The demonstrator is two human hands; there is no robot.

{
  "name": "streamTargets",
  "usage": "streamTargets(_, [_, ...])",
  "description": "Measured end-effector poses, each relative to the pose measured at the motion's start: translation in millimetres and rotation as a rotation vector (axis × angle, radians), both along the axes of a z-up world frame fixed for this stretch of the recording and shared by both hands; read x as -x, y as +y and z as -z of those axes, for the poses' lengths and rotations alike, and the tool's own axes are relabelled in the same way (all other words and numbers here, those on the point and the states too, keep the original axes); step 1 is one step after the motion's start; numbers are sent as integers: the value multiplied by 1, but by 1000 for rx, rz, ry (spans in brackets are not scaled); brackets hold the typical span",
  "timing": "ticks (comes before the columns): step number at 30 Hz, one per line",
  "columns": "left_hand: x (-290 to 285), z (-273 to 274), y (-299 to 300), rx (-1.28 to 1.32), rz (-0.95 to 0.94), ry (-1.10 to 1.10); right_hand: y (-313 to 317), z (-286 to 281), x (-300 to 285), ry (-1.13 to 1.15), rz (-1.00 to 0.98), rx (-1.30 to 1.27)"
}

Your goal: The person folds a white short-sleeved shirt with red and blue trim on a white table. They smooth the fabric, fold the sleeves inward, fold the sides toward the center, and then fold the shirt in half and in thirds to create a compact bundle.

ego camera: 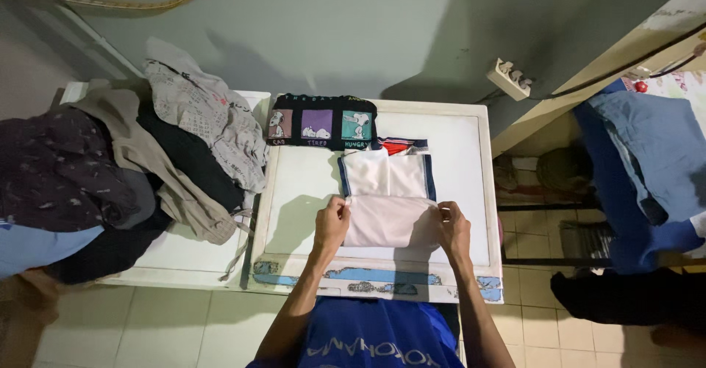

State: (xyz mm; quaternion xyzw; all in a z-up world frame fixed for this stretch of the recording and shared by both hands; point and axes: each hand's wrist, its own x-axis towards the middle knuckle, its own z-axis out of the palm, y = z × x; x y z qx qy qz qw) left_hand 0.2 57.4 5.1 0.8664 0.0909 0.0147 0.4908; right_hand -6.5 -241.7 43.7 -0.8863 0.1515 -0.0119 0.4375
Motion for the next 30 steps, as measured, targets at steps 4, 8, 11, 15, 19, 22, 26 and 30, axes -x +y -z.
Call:
streamTargets(4, [2, 19, 4, 122, -17, -103, 4, 8, 4, -104, -12, 33])
streamTargets(8, [2, 37, 4, 112, 2, -113, 7, 16, 6, -103, 38, 58])
streamTargets(11, [2, 44, 5, 70, 24, -84, 3, 24, 4, -37, 38, -20])
streamTargets(15, [7, 40, 6, 118, -20, -82, -4, 36, 5, -121, 55, -41])
streamTargets(19, [9, 29, 5, 174, -20, -51, -3, 37, 5, -178, 42, -36])
streamTargets(22, [10, 21, 2, 66, -46, -57, 4, 34, 5, -227, 46, 113])
streamTargets(26, [15, 10, -13, -258, 49, -309, 26, 24, 5, -188, -45, 335])
streamTargets(30, [17, 5, -42, -357, 253, -380, 49, 16, 16, -498, -335, 386])
